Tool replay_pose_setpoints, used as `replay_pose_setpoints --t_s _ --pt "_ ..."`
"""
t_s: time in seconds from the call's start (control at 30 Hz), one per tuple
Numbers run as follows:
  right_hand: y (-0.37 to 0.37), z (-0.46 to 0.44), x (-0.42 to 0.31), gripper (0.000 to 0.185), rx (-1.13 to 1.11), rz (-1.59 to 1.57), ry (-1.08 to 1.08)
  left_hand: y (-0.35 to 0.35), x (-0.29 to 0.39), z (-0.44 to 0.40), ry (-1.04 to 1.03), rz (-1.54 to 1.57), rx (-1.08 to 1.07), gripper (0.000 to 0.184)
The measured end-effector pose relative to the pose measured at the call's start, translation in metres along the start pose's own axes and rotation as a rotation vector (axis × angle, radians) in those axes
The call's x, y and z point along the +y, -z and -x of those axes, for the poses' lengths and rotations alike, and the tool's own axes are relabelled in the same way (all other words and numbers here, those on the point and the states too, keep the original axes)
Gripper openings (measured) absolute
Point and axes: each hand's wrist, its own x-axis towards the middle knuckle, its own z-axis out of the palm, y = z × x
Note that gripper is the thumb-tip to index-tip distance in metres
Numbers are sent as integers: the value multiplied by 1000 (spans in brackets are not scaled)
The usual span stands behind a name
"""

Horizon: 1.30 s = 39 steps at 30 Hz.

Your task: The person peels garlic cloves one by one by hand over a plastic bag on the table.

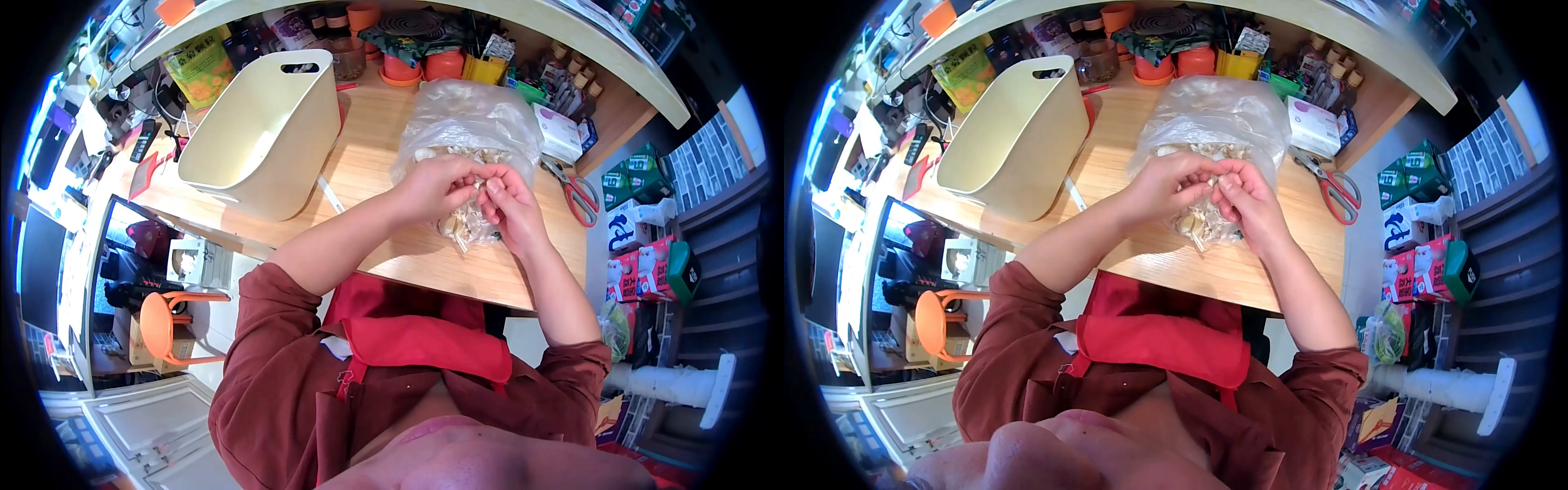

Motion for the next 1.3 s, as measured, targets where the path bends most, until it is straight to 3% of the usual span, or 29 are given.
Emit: replay_pose_setpoints --t_s 0.13,0.33,0.53,0.73,0.83,0.93,1.3 --pt "-2 1 -2 25 -13 13 23 0 -1 0 70 56 -25 20" --pt "-1 2 2 17 7 193 -6 -4 -14 0 234 390 25 12" --pt "-3 3 -1 19 -32 181 -65 1 -7 0 194 286 -41 13" --pt "0 4 0 19 5 308 -28 -1 -7 0 265 523 -9 8" --pt "0 4 1 16 39 469 44 8 -2 -3 358 409 -169 17" --pt "1 4 0 14 38 536 81 7 -4 -2 287 313 -300 23" --pt "1 9 -9 13 -75 612 125 14 4 0 364 642 -428 25"
